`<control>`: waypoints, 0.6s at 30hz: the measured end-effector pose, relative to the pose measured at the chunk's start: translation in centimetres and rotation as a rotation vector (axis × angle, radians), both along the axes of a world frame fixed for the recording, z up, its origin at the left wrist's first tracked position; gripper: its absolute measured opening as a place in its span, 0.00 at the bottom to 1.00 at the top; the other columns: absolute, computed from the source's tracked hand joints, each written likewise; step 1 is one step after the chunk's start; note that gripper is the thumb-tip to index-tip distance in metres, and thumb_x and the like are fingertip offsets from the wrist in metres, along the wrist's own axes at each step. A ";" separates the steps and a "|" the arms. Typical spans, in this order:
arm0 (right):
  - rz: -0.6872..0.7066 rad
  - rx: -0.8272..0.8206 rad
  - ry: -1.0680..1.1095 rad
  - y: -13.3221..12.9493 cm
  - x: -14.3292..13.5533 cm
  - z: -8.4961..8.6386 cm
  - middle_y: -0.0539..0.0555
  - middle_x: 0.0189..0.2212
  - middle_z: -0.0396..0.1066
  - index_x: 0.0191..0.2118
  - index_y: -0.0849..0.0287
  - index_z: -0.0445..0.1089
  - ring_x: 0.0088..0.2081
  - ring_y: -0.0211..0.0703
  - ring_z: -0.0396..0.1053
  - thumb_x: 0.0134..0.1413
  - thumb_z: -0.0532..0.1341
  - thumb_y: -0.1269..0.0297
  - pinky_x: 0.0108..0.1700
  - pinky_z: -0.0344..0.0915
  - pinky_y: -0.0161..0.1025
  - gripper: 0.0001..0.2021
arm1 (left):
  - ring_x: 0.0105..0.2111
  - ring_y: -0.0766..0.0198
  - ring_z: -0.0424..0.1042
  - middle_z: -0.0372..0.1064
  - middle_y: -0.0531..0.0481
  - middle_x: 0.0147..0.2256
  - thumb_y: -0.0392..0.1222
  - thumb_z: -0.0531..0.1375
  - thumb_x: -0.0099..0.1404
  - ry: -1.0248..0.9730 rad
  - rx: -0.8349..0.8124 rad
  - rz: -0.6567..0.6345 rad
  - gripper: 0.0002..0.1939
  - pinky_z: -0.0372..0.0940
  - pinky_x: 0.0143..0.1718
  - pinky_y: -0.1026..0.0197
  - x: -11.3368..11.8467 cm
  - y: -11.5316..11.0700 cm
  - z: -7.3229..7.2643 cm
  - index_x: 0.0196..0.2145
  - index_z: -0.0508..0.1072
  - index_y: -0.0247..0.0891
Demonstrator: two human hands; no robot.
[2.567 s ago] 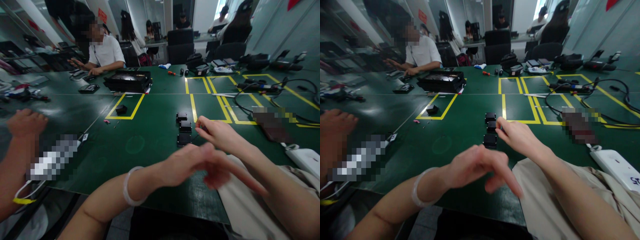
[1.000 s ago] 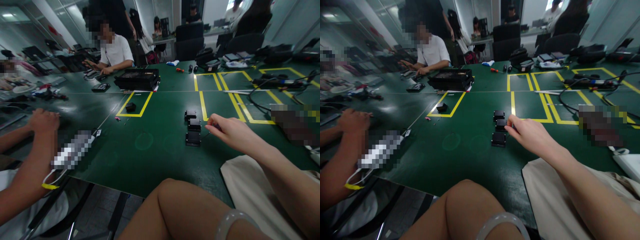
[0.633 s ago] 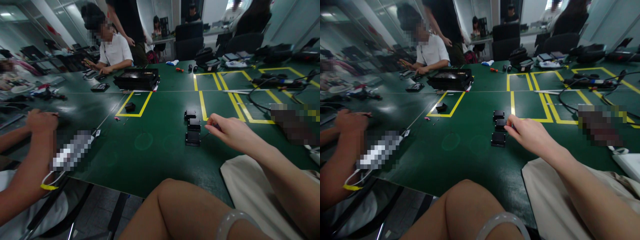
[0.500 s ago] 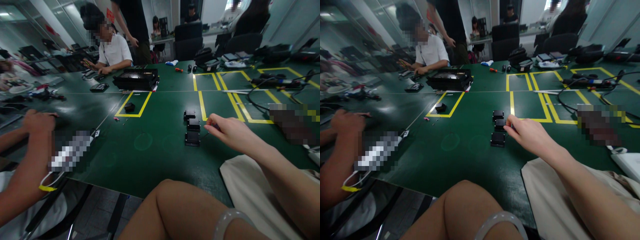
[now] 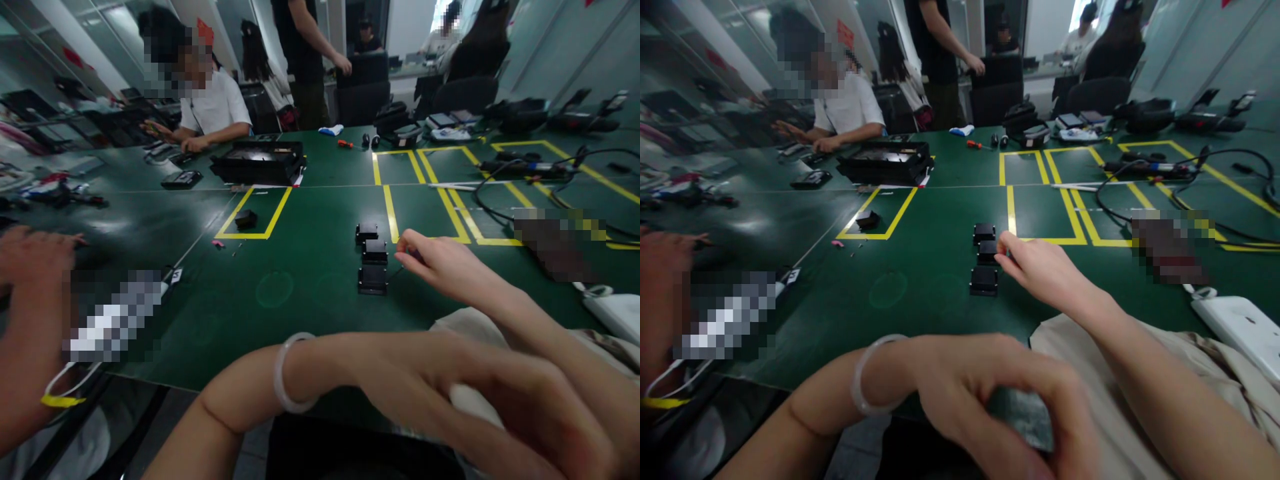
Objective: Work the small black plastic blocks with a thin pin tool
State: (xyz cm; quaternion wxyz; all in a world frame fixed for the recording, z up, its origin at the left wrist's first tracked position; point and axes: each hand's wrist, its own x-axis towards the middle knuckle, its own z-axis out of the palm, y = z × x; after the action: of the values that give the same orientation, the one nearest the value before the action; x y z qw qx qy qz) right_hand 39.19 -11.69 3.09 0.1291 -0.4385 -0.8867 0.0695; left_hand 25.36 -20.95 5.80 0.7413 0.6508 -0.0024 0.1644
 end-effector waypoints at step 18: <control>0.012 -0.081 0.009 -0.4 -0.3 0.4 0.48 0.24 0.67 0.38 0.55 0.61 0.25 0.41 0.63 0.65 0.49 0.56 0.28 0.49 0.36 0.09 | 0.55 0.54 0.63 0.64 0.45 0.52 0.49 0.62 0.65 0.534 0.786 0.905 0.24 0.59 0.57 0.52 -9.9 8.5 -9.6 0.57 0.66 0.44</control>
State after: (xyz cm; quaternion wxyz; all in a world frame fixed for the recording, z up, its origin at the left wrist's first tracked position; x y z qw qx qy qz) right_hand 38.94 -12.07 3.44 0.1149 -0.4376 -0.8852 0.1080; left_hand 15.44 -12.41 -3.83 0.2808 0.8284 0.3959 0.2796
